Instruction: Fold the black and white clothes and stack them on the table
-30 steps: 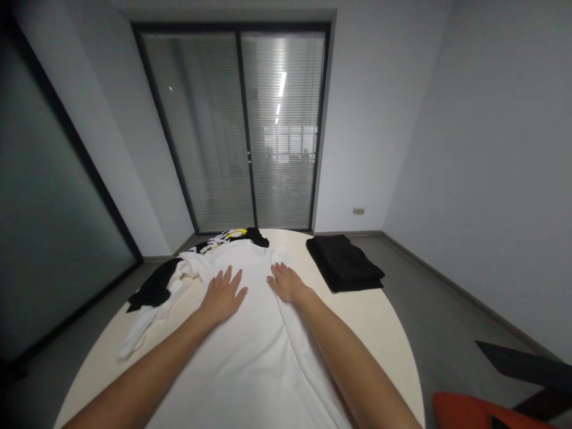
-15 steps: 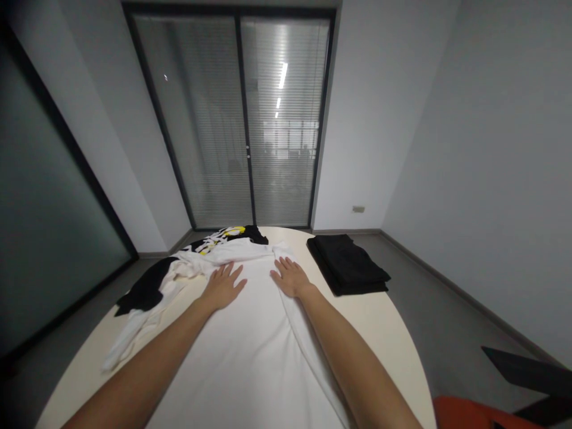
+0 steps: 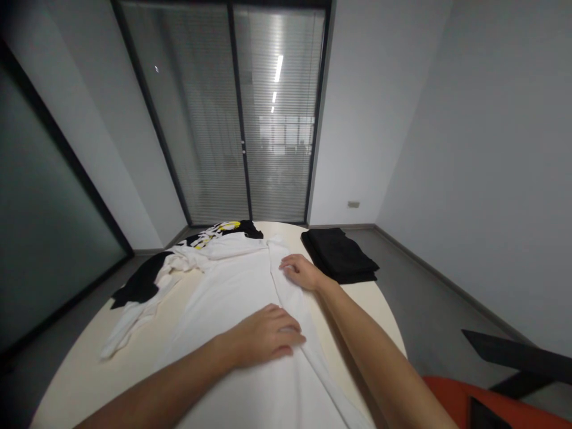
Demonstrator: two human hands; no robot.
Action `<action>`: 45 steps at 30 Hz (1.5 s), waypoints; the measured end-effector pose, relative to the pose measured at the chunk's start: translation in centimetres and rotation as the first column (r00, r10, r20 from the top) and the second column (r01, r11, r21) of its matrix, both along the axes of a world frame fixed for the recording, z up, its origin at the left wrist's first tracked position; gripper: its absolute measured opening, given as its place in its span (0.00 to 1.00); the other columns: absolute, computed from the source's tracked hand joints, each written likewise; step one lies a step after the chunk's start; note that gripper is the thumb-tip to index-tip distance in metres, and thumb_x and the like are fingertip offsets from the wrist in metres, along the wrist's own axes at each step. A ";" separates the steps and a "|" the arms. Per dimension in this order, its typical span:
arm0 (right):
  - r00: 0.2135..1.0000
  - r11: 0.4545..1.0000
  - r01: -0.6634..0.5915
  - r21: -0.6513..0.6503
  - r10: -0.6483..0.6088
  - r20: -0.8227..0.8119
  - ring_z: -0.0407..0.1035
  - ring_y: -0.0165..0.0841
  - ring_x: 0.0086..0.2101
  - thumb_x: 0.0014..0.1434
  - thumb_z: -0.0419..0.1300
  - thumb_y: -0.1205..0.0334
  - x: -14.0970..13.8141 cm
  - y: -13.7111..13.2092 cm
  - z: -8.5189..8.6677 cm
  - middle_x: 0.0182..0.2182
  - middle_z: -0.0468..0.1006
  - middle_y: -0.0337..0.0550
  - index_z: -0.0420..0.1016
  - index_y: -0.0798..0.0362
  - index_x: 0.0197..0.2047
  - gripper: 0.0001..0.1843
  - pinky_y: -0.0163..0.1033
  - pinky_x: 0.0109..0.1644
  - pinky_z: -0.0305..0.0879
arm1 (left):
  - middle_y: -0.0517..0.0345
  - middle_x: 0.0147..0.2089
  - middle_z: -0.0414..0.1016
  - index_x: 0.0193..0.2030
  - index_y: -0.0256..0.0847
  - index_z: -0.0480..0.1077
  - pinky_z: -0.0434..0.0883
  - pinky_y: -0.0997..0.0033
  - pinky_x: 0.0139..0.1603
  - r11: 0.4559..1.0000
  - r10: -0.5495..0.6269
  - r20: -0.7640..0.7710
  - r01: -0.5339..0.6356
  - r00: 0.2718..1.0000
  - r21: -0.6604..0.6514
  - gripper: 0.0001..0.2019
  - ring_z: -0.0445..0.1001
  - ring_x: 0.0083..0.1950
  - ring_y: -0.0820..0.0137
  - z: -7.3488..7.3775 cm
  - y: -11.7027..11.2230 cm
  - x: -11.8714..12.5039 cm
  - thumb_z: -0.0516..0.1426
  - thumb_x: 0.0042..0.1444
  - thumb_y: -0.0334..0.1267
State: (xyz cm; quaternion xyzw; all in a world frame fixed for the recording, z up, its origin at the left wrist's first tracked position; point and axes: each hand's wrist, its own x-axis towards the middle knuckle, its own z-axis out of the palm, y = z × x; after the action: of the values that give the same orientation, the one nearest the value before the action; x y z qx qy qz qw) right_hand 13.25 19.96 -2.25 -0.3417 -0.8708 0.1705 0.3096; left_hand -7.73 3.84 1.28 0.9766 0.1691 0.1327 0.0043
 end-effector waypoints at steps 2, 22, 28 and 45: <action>0.998 0.998 -0.042 -0.037 0.043 0.039 0.68 0.45 0.58 0.64 0.60 0.49 0.9 -1.2 -0.1 0.52 0.79 0.51 0.83 0.49 0.46 0.16 0.54 0.65 0.61 | 0.58 0.54 0.76 0.59 0.47 0.69 0.63 0.64 0.56 0.998 -0.062 0.011 0.062 0.998 -0.013 0.14 0.72 0.54 0.67 -0.4 -1.4 1.3 0.56 0.69 0.42; 0.988 0.997 0.055 -0.045 -0.048 0.149 0.54 0.42 0.68 0.69 0.52 0.51 1.6 -5.4 -0.7 0.66 0.68 0.48 0.77 0.48 0.59 0.22 0.54 0.71 0.51 | 0.56 0.43 0.77 0.49 0.43 0.70 0.67 0.65 0.51 0.960 -0.107 0.074 0.122 0.991 -0.250 0.11 0.73 0.45 0.65 0.3 -6.3 1.0 0.59 0.59 0.37; 0.965 0.995 0.049 -0.083 -0.026 0.261 0.59 0.44 0.66 0.65 0.56 0.55 0.7 -4.8 0.6 0.64 0.70 0.53 0.77 0.53 0.57 0.20 0.52 0.70 0.53 | 0.57 0.40 0.77 0.47 0.43 0.73 0.65 0.64 0.51 0.957 -0.060 0.092 0.083 0.994 -0.278 0.12 0.74 0.43 0.66 -1.3 -7.2 0.7 0.61 0.62 0.47; 0.862 0.943 0.317 0.101 -0.331 0.383 0.71 0.43 0.42 0.63 0.60 0.45 -4.5 -8.3 3.3 0.36 0.81 0.48 0.79 0.51 0.41 0.18 0.46 0.52 0.57 | 0.61 0.38 0.77 0.45 0.44 0.67 0.67 0.71 0.38 0.902 -0.372 0.040 0.371 0.927 -0.219 0.08 0.74 0.38 0.72 -7.0 -8.2 1.7 0.53 0.70 0.45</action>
State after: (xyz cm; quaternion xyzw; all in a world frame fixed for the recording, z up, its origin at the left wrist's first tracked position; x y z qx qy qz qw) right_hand 8.72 11.64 1.07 -0.5050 -0.8482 0.0284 0.1575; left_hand -6.01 -4.35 -5.71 0.9844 -0.0062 0.1082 0.1385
